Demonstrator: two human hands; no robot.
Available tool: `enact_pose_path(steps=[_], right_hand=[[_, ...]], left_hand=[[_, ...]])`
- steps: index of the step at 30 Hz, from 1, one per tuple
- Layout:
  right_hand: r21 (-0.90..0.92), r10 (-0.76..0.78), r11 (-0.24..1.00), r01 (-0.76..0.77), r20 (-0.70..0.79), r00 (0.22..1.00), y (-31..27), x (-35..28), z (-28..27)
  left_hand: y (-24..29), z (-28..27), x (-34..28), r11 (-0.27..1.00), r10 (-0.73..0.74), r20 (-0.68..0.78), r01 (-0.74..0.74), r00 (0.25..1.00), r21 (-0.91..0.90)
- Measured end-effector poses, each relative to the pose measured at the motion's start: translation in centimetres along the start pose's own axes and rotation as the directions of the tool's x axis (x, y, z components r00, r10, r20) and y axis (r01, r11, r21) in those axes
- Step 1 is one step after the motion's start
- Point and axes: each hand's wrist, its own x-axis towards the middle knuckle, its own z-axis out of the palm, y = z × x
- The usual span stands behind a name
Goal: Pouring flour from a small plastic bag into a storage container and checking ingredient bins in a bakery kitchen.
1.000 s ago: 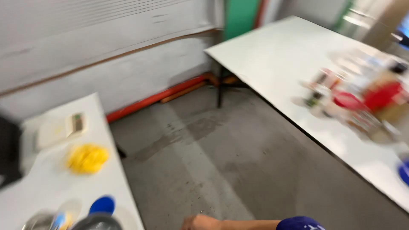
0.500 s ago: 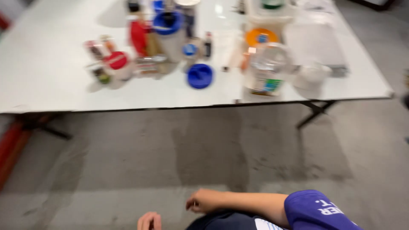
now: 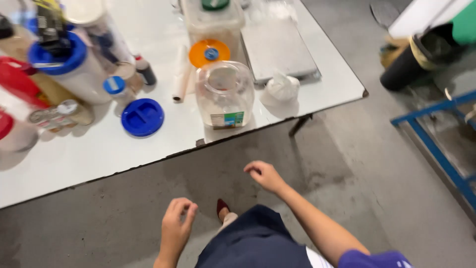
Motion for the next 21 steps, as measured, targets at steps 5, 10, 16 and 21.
enact_pose_path(steps=[5,10,16,21], right_hand=[[-0.062,-0.041,0.998,0.033,-0.127,0.991,-2.0,6.1,-4.7],[-0.058,-0.062,0.997,0.045,-0.344,0.937,-1.4,9.8,-10.8],[0.02,0.002,1.0,0.008,-0.469,0.883,3.3,13.6,-18.7],[0.097,-0.015,0.993,0.059,-0.4,0.917,4.6,19.3,-24.0]], left_hand=[[-1.2,3.3,9.4,0.985,-0.14,0.051,0.144,0.989,-0.092],[1.3,9.4,18.8,0.988,-0.022,0.271,0.062,0.962,-0.141],[7.6,18.6,26.1,0.953,0.279,0.46,-0.181,0.843,-0.245],[8.5,27.4,30.0,0.943,0.319,0.388,-0.249,0.865,-0.219]])
